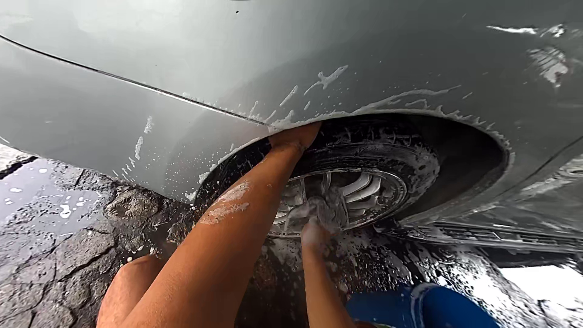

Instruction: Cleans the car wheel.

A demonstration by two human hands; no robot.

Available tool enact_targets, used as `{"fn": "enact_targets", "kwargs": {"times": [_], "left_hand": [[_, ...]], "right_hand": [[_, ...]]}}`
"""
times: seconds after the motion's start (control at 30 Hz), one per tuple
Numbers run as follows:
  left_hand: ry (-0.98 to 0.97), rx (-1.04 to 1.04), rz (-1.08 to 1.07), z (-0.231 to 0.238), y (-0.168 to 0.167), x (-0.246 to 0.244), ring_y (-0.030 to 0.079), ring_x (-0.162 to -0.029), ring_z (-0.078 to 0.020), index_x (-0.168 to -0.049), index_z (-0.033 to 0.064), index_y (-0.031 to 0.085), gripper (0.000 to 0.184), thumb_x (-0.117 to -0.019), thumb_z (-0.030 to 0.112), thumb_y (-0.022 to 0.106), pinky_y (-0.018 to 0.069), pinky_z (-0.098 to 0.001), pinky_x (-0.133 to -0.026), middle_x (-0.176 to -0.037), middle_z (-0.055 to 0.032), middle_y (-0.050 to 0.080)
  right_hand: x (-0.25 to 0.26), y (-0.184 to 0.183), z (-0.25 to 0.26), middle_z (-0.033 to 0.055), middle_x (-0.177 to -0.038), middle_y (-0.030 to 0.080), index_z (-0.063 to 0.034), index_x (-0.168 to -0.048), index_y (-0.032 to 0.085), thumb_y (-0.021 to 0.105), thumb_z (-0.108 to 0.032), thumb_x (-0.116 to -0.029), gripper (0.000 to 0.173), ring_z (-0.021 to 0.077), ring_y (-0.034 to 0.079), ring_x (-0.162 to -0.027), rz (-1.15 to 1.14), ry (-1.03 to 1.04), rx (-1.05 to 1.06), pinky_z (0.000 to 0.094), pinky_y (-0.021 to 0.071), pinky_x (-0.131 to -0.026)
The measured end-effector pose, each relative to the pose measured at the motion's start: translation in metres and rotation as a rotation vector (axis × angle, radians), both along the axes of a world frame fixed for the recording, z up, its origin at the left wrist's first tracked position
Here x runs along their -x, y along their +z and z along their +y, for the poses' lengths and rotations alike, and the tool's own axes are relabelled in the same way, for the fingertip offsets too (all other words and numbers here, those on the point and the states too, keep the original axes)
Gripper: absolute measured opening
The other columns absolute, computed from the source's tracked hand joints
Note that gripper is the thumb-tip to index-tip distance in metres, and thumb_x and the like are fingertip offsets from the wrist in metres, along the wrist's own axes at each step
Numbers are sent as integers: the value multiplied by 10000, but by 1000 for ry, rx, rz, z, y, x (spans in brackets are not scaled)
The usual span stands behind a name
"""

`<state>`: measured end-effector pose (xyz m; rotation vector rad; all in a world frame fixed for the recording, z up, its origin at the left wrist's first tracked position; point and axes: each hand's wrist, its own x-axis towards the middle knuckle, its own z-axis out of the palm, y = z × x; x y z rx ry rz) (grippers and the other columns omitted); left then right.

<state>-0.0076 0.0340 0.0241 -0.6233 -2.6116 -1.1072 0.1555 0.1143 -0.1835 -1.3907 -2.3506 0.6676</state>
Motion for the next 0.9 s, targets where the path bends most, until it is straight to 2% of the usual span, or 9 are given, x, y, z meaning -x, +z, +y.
{"fn": "enact_targets", "kwargs": {"times": [0.07, 0.13, 0.23, 0.37, 0.47, 0.53, 0.6, 0.7, 0.9], "left_hand": [[-11, -4, 8, 2, -4, -4, 468, -1428, -344, -1417, 124, 607, 585, -1014, 533, 496, 317, -607, -1165, -1467, -175, 574], [-13, -18, 7, 0, 0, -3, 470, -1427, -346, -1415, 123, 609, 578, -1017, 525, 496, 321, -605, -1164, -1463, -177, 577], [0, -52, 4, -2, -2, -5, 482, -1416, -337, -1392, 127, 631, 572, -998, 529, 527, 320, -599, -1165, -1445, -174, 593], [20, -48, 1, -2, 0, -4, 486, -1413, -325, -1386, 127, 636, 558, -991, 509, 542, 323, -588, -1163, -1443, -169, 595], [21, -15, 6, -1, -2, -6, 470, -1428, -330, -1403, 133, 621, 563, -1001, 512, 509, 315, -603, -1166, -1461, -168, 580], [20, -7, 11, 0, 0, -6, 465, -1430, -342, -1406, 129, 617, 557, -1010, 503, 503, 311, -611, -1165, -1464, -180, 575], [12, 2, -3, -2, 1, -9, 456, -1436, -350, -1416, 119, 606, 559, -1017, 495, 496, 307, -620, -1164, -1474, -190, 562], [8, 6, -4, -3, 4, -8, 449, -1442, -351, -1426, 115, 596, 566, -1026, 499, 481, 303, -622, -1167, -1484, -190, 553], [32, 42, 18, -1, -1, -5, 447, -1445, -345, -1423, 138, 603, 564, -1018, 503, 460, 293, -623, -1174, -1486, -176, 556]], "right_hand": [[-23, 1, 4, 312, -1318, 583, 150, -1325, 538, 433, -68, -1074, 349, 348, 569, -1258, 387, -194, 243, 454, 455, -1079], [-30, 17, 19, 167, -1183, 553, 16, -1345, 461, 340, -132, -1089, 320, 222, 582, -1038, 947, -320, 455, 414, 536, -877], [-37, 60, 50, 26, -943, 566, -144, -1117, 495, 428, -152, -1000, 135, 152, 588, -821, 1366, -244, 502, 405, 532, -699], [3, 88, 82, -6, -923, 631, -128, -1072, 584, 542, -181, -952, 138, 79, 624, -822, 1269, -30, 275, 309, 550, -709], [20, 55, 65, 158, -1394, 593, -19, -1464, 482, 548, -362, -1054, 539, 212, 571, -1297, 820, -48, 122, 392, 461, -1121], [12, 22, 36, 288, -1355, 580, 52, -1403, 504, 534, -419, -1050, 589, 402, 561, -1286, 464, -59, 76, 573, 441, -1105], [2, -2, 10, 283, -1174, 676, 37, -1236, 661, 582, -434, -1038, 517, 423, 635, -1141, 331, -66, 170, 612, 479, -1005], [-1, 15, 9, 119, -944, 633, 41, -1151, 629, 619, -358, -1033, 416, 184, 613, -785, 806, -176, 339, 404, 558, -745], [-38, 53, 88, 135, -1417, 543, -8, -1431, 478, 504, -308, -1049, 486, 192, 524, -1327, 1310, -339, 102, 383, 443, -1123]]}}
